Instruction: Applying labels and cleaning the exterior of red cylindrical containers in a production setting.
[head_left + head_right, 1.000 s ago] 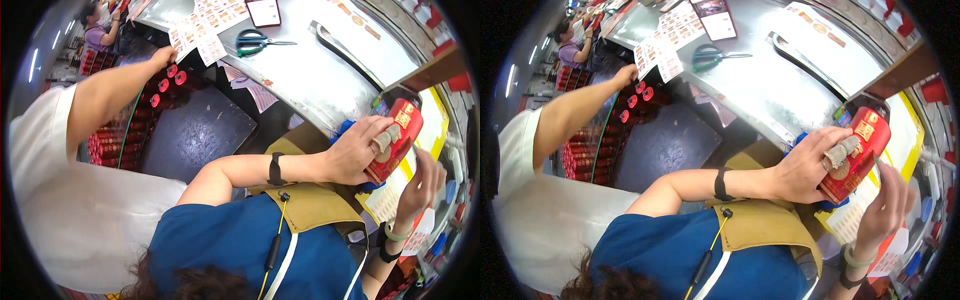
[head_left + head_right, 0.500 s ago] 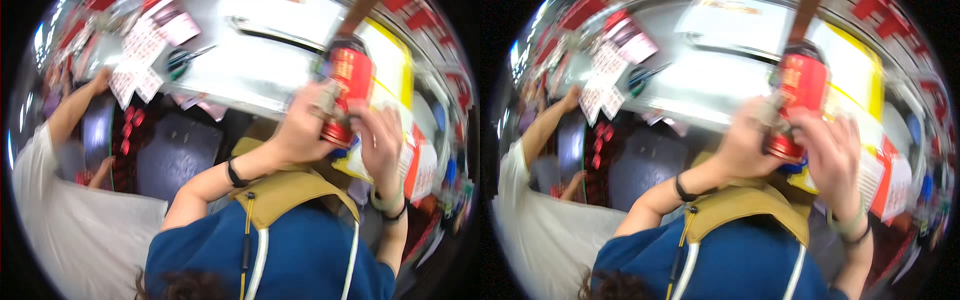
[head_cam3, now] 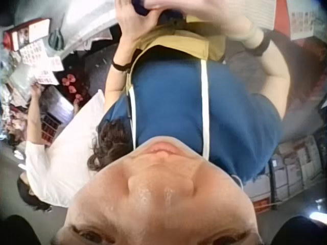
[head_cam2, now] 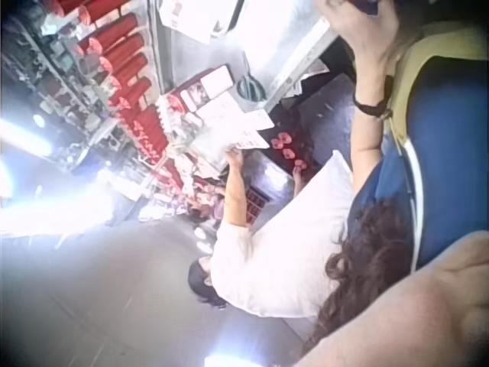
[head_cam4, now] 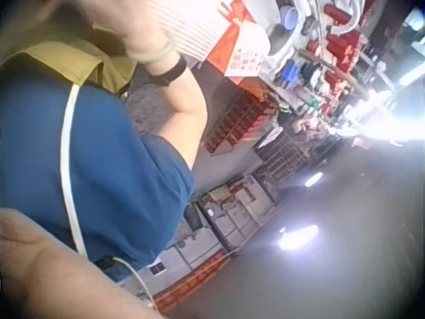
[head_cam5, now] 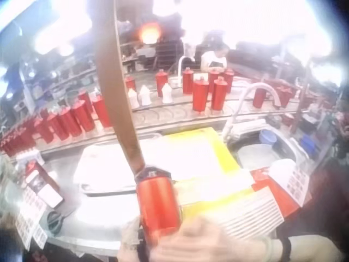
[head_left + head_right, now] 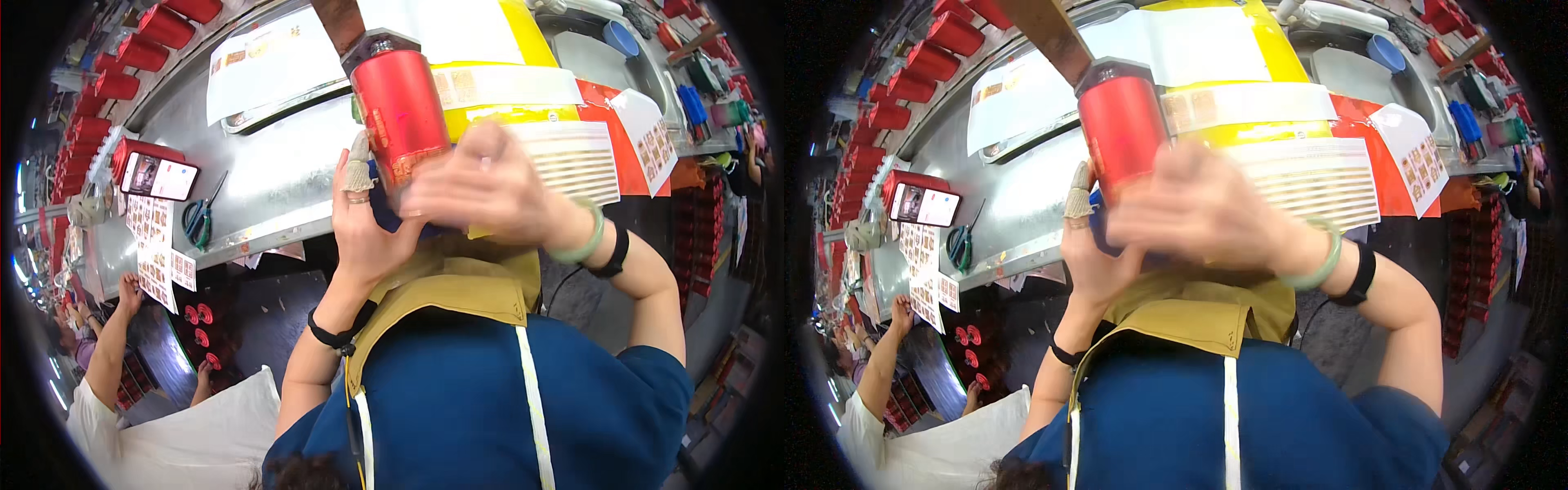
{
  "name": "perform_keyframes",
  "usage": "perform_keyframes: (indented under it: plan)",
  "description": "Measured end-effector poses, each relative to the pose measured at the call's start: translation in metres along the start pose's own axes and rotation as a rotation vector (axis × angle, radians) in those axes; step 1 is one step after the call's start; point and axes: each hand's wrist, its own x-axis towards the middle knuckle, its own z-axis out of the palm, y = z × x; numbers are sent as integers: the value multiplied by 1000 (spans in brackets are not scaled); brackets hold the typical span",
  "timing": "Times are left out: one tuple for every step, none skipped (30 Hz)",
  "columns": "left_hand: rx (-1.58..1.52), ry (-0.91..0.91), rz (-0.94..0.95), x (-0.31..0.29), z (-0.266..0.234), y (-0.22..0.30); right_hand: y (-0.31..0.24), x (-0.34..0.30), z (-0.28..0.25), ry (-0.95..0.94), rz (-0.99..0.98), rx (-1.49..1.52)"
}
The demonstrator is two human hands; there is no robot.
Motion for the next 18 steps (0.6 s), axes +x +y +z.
perform_keyframes:
  plan:
    - [-10, -14, -13, -2, 1, -3, -14, 6, -8, -37, -42, 73]
    - [-18, -6, -19, -2, 0, -5, -9, 11, -5, -26, 33, 33]
    - [-29, 12, -37, -3, 1, 1, 1, 13, -1, -16, 116, -7]
    - [-61, 1, -62, -6, -3, 1, 17, 19, -3, 24, 180, -79]
    - [-106, -7, -77, -4, -2, -1, 33, 24, -14, 35, 153, -221]
    - [-110, -29, -74, -5, -1, -4, 32, 18, -9, 48, 125, -179]
    - [-114, -31, -69, -6, 1, -8, 26, 11, -2, 59, 97, -139]
    - [-153, -50, -83, -8, 2, -13, 10, 5, -3, 35, 38, -43]
    - [-187, -65, -102, -9, 2, -12, -4, 3, 0, 15, -68, 62]
    - [-220, -83, -149, -9, 1, -8, -6, 4, -2, -16, 9, 71]
    - [-219, -82, -151, -7, 1, -7, -6, 8, -5, -47, 86, 80]
    - [-202, -74, -115, -7, 0, -6, 4, 10, -3, 17, 172, 19]
    - [-180, -61, -76, -5, -2, -4, 25, 14, 0, 85, 252, -41]
    - [-223, -45, -134, -4, -2, 2, 42, 12, -4, 117, 181, -199]
    - [-220, -45, -132, -4, -2, 4, 37, 4, 0, 120, 180, -199]
    - [-123, 14, -56, -4, -2, 6, 24, -8, 7, 109, 80, -84]
    - [-26, 73, 19, -4, -1, 8, 10, -17, 9, 98, -20, 30]
    - [-115, 98, -46, -8, 2, 9, -3, -19, 2, 28, -78, 115]
